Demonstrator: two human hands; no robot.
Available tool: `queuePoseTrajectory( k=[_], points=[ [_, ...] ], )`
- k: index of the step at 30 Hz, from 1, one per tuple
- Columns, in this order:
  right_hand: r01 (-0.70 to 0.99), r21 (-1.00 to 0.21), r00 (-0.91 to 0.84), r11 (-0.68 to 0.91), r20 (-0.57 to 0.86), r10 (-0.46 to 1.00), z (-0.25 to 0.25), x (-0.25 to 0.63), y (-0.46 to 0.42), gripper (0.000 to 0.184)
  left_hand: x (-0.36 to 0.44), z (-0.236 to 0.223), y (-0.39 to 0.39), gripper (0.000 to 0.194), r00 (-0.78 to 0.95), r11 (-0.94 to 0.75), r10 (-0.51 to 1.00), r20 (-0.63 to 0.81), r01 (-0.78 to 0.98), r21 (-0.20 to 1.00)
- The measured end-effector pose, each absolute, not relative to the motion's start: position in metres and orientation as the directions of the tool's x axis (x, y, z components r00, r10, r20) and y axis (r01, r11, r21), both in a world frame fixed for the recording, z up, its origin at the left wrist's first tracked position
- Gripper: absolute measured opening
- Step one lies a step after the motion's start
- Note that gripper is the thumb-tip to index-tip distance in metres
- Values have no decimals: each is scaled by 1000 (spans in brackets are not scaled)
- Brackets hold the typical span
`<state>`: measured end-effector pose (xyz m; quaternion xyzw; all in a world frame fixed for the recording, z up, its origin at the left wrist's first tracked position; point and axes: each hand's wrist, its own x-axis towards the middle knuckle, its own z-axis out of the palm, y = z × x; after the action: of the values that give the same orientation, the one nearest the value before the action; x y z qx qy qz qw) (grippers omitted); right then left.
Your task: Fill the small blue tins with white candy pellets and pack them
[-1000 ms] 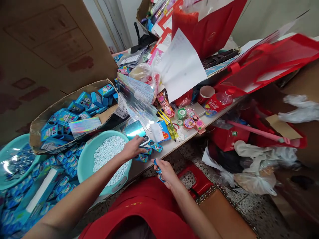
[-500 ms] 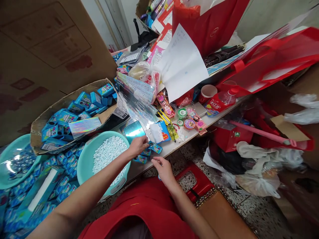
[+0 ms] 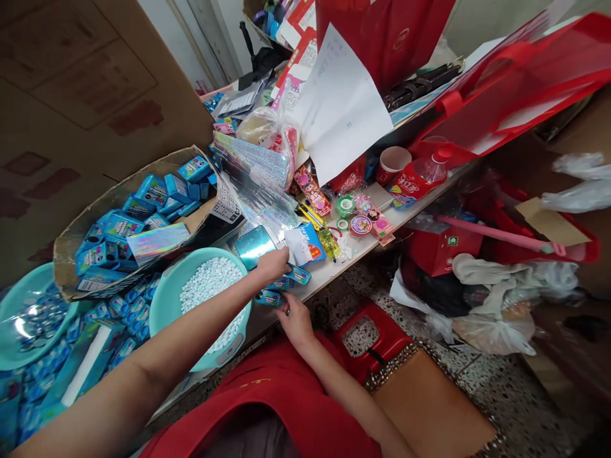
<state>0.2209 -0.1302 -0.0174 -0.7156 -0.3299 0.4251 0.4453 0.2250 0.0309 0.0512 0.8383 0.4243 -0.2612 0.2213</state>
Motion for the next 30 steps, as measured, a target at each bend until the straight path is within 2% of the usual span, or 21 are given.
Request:
queuePoseTrajectory(
  k=[4,8,12,13,15,17,19,21,25,28,30],
  points=[
    [180,-917,402,-356,-262,878,-24,216,-126,28,197,53,37,41,547,-512,589,-595,822,249],
    [219,-913,418,-345,-232,878,-29,216,-132,27,152,65,36,35,560,-377,707,-432,815,440],
    [200,-911,500,-360,-220,837,-21,215,-146,29,109,79,18,26,516,-297,781,-353,803,517],
    [121,-920,553,-372,-249,795,-16,215,-150,32,102,81,10,26,517,-289,786,-338,792,538],
    [-209,-905,626,-371,-415,660,-2,215,-158,36,91,84,-11,24,570,-302,757,-318,738,604],
    [-607,-743,527,-283,-642,556,14,214,-163,40,88,85,-35,23,710,-358,639,-298,617,701],
    [-818,-541,363,-194,-747,557,28,213,-163,43,91,83,-58,24,865,-439,443,-237,440,783],
    [-884,-447,299,-137,-766,569,36,211,-161,41,95,80,-74,29,946,-546,284,-154,292,785],
    [-922,-372,270,-106,-816,511,37,204,-157,34,101,73,-88,33,990,-786,137,-34,129,604],
    [-939,-313,208,-140,-844,494,33,198,-157,35,99,72,-92,27,999,-844,53,1,44,535],
    [-936,-308,190,-170,-849,492,31,195,-157,37,98,76,-92,24,999,-827,51,-1,43,560]
  ],
)
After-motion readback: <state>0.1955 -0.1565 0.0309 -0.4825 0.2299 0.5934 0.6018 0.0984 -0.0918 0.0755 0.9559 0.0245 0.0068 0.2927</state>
